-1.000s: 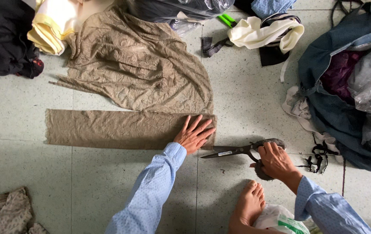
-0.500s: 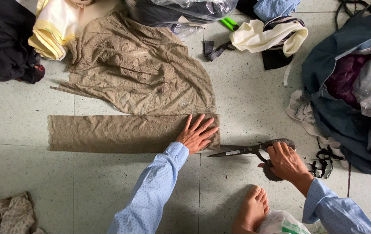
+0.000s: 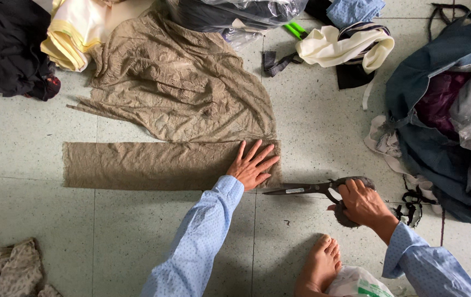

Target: The person cuts a strip of brown mesh fabric with shears while working on the floor among several piles of fabric scraps and bags.

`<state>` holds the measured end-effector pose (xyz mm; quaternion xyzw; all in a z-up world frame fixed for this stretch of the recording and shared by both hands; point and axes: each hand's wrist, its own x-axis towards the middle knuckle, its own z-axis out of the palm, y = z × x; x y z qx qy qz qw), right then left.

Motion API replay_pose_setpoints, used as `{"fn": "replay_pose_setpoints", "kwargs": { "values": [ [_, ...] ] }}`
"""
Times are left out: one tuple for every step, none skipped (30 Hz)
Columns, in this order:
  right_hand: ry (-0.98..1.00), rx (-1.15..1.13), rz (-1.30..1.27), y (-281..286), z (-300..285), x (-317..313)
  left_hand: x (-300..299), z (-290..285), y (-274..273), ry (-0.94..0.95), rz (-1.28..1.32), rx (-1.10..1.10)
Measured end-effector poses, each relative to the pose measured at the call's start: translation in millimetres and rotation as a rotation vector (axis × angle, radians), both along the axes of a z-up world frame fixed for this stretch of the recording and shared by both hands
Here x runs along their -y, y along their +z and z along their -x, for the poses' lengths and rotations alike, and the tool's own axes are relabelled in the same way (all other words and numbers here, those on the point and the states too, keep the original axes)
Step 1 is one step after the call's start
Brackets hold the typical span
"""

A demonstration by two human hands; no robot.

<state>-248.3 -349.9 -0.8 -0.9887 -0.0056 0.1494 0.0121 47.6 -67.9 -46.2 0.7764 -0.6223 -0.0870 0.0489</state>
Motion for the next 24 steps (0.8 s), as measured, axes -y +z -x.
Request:
{"fn": "replay_pose_setpoints", "kwargs": {
  "values": [
    [0.001, 0.0, 0.0, -2, 2, 1, 0, 0, 0, 0.001, 0.0, 0.0],
    [0.025, 0.06, -0.001, -3, 4, 3, 0, 0, 0, -0.005, -0.004, 0.013],
    [0.049, 0.12, -0.003, -5, 5, 4, 0, 0, 0, -0.011, -0.008, 0.027],
    [0.051, 0.121, -0.002, -3, 4, 6, 0, 0, 1, -0.01, -0.008, 0.028],
    [0.057, 0.119, -0.019, -1, 4, 8, 0, 0, 1, -0.012, -0.011, 0.039],
    [0.064, 0.117, -0.036, 1, 3, 10, 0, 1, 1, -0.015, -0.017, 0.049],
    [0.066, 0.117, -0.037, -3, 6, 11, -1, 1, 3, -0.013, -0.017, 0.049],
    [0.036, 0.08, -0.021, -7, 10, 13, -1, 1, 4, -0.013, -0.022, 0.054],
    [0.006, 0.044, -0.005, -11, 13, 14, -1, 1, 5, -0.013, -0.027, 0.059],
    [0.007, 0.044, -0.005, -8, 12, 13, 0, 2, 5, -0.012, -0.027, 0.058],
    [-0.038, -0.016, -0.001, -5, 12, 12, 0, 2, 5, -0.015, -0.029, 0.062],
    [-0.083, -0.074, 0.005, -2, 9, 12, 0, 1, 6, -0.016, -0.03, 0.066],
    [-0.081, -0.072, 0.006, -5, 10, 12, 0, 2, 5, -0.014, -0.029, 0.067],
    [-0.062, -0.074, 0.023, -8, 10, 11, 0, 2, 5, -0.013, -0.039, 0.055],
    [-0.044, -0.076, 0.039, -11, 10, 10, 0, 2, 5, -0.012, -0.049, 0.043],
    [-0.043, -0.072, 0.039, -11, 8, 8, 0, 2, 5, -0.011, -0.049, 0.047],
    [-0.029, -0.062, 0.026, -12, 6, 7, 0, 2, 6, -0.013, -0.063, 0.051],
    [-0.016, -0.052, 0.013, -11, 4, 5, 0, 3, 7, -0.017, -0.078, 0.053],
    [-0.015, -0.05, 0.013, -10, 0, 3, 0, 2, 6, -0.016, -0.078, 0.056],
    [-0.005, 0.006, 0.0, -9, -5, 0, 0, 2, 5, -0.019, -0.085, 0.06],
    [0.006, 0.062, -0.012, -8, -9, -2, 0, 3, 4, -0.021, -0.091, 0.063],
    [0.006, 0.065, -0.013, -5, -12, -3, 1, 3, 5, -0.021, -0.092, 0.067],
    [0.015, 0.061, -0.017, -1, -15, -3, 1, 3, 6, -0.021, -0.099, 0.07],
    [0.023, 0.06, -0.02, 2, -19, -3, 1, 4, 7, -0.02, -0.105, 0.076]
  ]
}}
